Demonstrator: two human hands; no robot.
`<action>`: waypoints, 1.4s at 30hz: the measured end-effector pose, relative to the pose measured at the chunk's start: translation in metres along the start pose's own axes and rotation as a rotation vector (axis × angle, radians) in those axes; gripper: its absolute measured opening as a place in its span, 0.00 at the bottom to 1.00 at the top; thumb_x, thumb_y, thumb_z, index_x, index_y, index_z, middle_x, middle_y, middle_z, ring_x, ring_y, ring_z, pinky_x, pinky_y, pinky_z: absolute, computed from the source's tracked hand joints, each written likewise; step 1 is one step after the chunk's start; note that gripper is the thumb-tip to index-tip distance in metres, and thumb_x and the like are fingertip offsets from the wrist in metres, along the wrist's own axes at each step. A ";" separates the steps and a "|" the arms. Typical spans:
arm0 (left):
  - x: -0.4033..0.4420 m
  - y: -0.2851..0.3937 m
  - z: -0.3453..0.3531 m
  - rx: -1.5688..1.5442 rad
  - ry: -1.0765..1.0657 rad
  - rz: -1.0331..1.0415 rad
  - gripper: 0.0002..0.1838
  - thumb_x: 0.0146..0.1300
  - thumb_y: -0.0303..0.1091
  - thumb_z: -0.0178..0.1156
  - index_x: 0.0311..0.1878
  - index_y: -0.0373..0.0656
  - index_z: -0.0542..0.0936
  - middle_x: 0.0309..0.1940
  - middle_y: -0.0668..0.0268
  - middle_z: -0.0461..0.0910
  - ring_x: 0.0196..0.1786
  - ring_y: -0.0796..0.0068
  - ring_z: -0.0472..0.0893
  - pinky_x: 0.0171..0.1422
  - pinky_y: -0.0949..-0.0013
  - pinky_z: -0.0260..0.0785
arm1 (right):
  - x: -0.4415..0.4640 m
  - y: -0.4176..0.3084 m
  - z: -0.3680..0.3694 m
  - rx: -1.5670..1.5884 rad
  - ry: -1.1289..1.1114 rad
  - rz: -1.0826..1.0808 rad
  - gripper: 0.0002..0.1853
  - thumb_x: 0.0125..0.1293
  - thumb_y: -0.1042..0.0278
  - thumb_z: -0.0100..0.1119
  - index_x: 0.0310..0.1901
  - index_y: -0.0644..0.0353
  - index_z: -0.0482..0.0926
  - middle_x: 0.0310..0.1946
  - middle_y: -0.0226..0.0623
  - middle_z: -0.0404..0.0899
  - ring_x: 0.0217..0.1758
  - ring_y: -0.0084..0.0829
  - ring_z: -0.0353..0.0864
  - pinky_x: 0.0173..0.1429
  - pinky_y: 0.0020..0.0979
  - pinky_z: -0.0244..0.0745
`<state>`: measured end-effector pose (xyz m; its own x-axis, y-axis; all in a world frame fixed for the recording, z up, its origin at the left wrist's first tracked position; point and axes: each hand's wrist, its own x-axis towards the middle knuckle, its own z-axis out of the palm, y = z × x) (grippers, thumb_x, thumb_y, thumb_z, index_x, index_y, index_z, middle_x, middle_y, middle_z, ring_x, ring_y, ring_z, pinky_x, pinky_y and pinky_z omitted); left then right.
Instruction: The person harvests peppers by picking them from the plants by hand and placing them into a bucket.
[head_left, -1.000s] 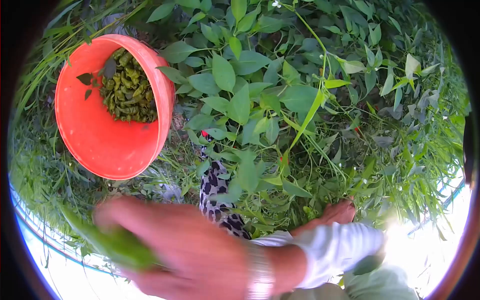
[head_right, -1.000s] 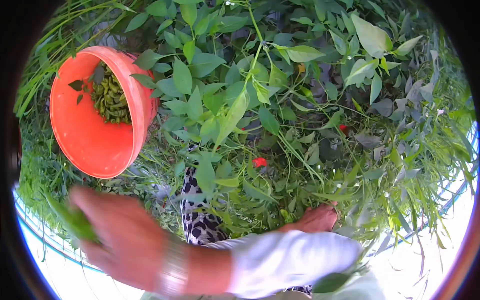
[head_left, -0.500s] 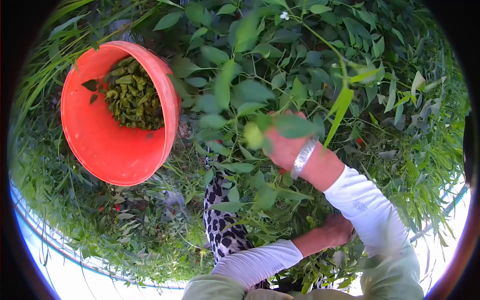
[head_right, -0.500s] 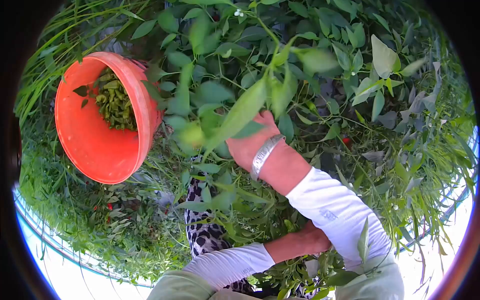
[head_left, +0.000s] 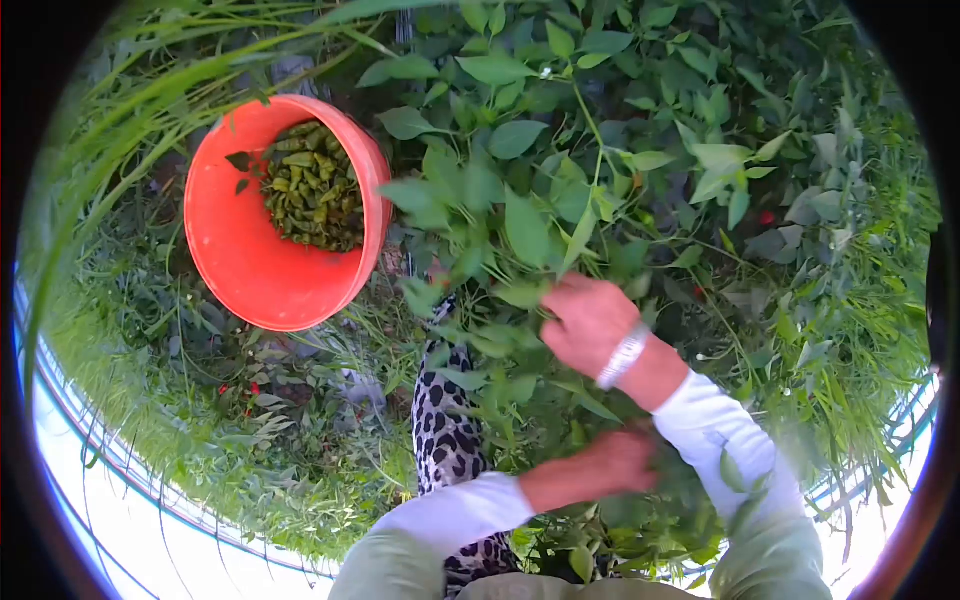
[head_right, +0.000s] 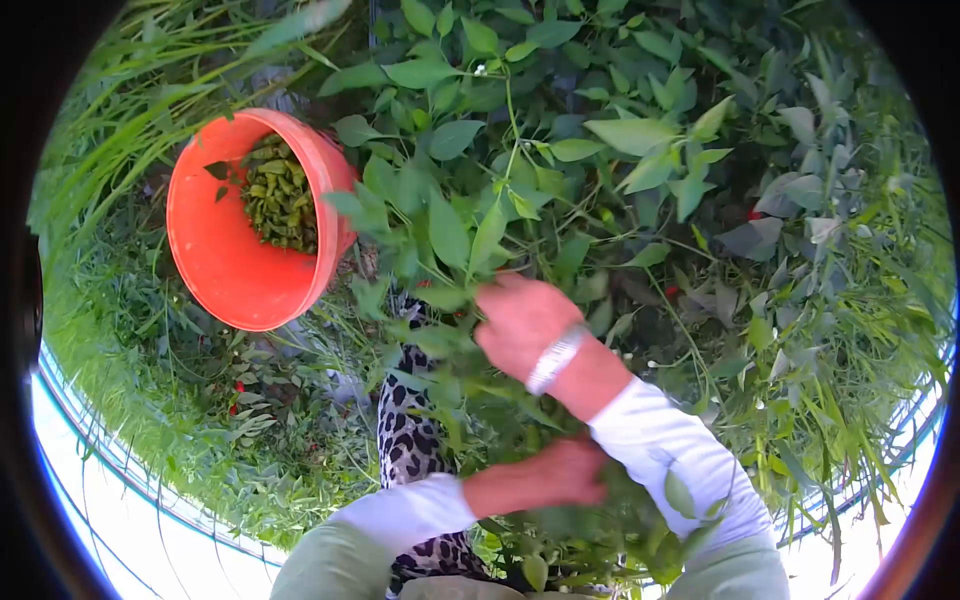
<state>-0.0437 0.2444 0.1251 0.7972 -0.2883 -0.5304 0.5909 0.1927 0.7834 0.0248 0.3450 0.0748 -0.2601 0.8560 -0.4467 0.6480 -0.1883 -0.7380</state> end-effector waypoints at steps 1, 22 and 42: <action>-0.044 0.000 -0.026 -0.284 -0.024 -0.144 0.20 0.46 0.34 0.62 0.43 0.35 0.76 0.45 0.47 0.75 0.40 0.54 0.79 0.47 0.57 0.72 | -0.015 0.002 -0.013 0.017 -0.042 -0.020 0.09 0.48 0.71 0.51 0.33 0.62 0.74 0.25 0.48 0.73 0.29 0.50 0.75 0.37 0.45 0.73; -0.014 -0.198 -0.203 -0.393 1.111 0.105 0.15 0.61 0.34 0.54 0.48 0.36 0.76 0.43 0.60 0.79 0.43 0.70 0.78 0.46 0.66 0.71 | -0.155 0.038 0.027 1.089 0.050 0.532 0.10 0.56 0.64 0.58 0.36 0.60 0.78 0.27 0.36 0.77 0.31 0.33 0.77 0.39 0.32 0.71; 0.051 0.009 -0.123 0.101 0.679 0.222 0.29 0.48 0.23 0.49 0.58 0.40 0.67 0.62 0.48 0.59 0.65 0.48 0.59 0.68 0.60 0.54 | -0.203 0.019 0.000 0.913 -0.072 0.261 0.11 0.55 0.66 0.54 0.36 0.64 0.77 0.30 0.37 0.76 0.34 0.35 0.74 0.38 0.31 0.70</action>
<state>0.0175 0.3466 0.0659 0.8172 0.4009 -0.4140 0.4181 0.0821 0.9047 0.0899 0.1674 0.1510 -0.2496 0.7080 -0.6606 -0.1094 -0.6984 -0.7073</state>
